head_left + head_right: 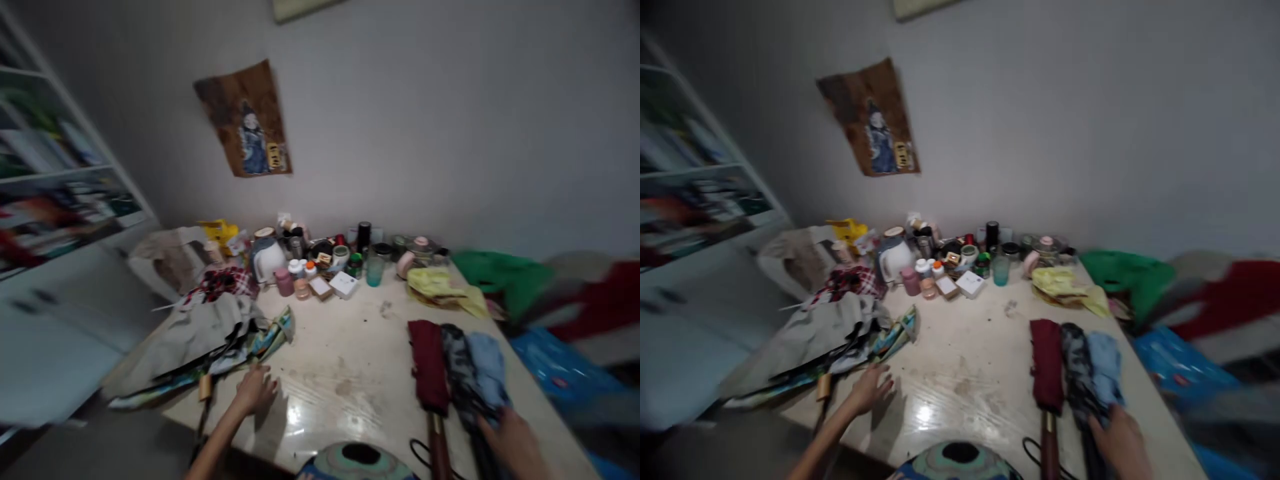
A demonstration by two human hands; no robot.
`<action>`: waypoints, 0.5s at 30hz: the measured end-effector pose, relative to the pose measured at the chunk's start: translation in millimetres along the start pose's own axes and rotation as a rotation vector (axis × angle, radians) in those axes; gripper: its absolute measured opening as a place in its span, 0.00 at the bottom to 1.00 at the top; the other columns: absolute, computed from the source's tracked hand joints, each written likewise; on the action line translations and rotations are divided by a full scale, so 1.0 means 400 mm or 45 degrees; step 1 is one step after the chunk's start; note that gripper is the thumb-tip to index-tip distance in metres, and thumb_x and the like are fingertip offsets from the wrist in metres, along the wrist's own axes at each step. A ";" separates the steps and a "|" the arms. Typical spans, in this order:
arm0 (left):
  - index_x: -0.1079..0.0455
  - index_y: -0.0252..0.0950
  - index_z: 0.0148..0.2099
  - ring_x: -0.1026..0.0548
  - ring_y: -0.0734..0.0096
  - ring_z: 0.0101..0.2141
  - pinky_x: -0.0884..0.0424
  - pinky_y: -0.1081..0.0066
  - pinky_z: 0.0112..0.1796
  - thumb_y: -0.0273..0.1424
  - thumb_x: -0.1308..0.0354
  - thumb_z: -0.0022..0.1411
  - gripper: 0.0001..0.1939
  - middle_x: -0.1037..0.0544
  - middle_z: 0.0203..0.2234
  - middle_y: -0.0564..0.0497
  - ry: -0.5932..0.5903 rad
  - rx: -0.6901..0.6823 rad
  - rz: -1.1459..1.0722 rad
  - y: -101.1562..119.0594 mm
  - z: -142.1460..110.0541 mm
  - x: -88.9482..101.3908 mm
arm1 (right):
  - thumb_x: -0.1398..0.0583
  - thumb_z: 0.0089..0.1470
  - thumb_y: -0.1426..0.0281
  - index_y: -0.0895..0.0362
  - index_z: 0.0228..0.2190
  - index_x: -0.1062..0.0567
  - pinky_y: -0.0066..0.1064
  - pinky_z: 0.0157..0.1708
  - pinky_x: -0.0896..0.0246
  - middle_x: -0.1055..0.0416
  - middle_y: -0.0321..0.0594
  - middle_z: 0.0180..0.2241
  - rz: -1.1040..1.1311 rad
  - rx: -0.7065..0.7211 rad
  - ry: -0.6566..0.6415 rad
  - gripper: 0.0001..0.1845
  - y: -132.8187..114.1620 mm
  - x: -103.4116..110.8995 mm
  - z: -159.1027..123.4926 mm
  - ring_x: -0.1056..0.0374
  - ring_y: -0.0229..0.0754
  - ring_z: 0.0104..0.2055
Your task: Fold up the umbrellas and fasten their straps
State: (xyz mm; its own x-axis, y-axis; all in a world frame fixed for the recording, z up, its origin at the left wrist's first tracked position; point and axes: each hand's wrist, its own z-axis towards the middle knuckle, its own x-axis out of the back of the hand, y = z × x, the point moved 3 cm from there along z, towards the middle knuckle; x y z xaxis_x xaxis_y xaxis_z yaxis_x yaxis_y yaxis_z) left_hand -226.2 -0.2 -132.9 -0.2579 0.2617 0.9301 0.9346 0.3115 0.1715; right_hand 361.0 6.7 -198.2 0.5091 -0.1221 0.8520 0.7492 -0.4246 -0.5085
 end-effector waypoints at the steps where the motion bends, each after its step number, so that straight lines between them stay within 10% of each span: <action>1: 0.34 0.32 0.57 0.32 0.55 0.55 0.36 0.62 0.52 0.35 0.51 0.60 0.24 0.33 0.55 0.36 -0.041 -0.120 -0.033 0.036 0.002 -0.014 | 0.50 0.45 0.58 0.61 0.38 0.33 0.50 0.51 0.41 0.31 0.66 0.40 -0.072 -0.038 0.023 0.24 -0.021 0.011 -0.012 0.34 0.68 0.49; 6: 0.34 0.31 0.56 0.25 0.59 0.46 0.32 0.68 0.48 0.44 0.51 0.59 0.29 0.29 0.51 0.37 -0.261 -0.604 -0.496 0.172 -0.006 -0.069 | 0.50 0.52 0.66 0.73 0.51 0.37 0.45 0.55 0.45 0.33 0.68 0.47 0.032 -0.344 0.059 0.29 -0.034 0.050 -0.047 0.38 0.64 0.56; 12: 0.33 0.34 0.55 0.24 0.60 0.42 0.30 0.66 0.45 0.45 0.48 0.57 0.29 0.24 0.46 0.40 -0.407 -0.711 -0.610 0.291 -0.040 -0.064 | 0.44 0.46 0.69 0.60 0.23 0.31 0.45 0.44 0.38 0.29 0.56 0.27 0.345 -0.403 -0.052 0.06 -0.014 0.072 -0.068 0.29 0.61 0.41; 15: 0.33 0.34 0.55 0.24 0.60 0.41 0.30 0.66 0.44 0.45 0.47 0.56 0.29 0.24 0.45 0.41 -0.444 -0.708 -0.622 0.335 -0.054 -0.038 | 0.48 0.51 0.63 0.56 0.19 0.35 0.40 0.35 0.35 0.31 0.50 0.23 0.625 -0.346 -0.115 0.14 -0.042 0.116 -0.061 0.30 0.51 0.31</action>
State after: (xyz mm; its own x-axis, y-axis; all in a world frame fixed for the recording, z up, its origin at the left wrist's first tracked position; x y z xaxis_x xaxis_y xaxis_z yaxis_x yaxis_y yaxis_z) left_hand -91.8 17.9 -117.3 -0.6434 0.5112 0.5698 0.6581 -0.0108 0.7528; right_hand 362.0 -13.7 -147.1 0.8134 -0.2914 0.5035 0.2853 -0.5545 -0.7818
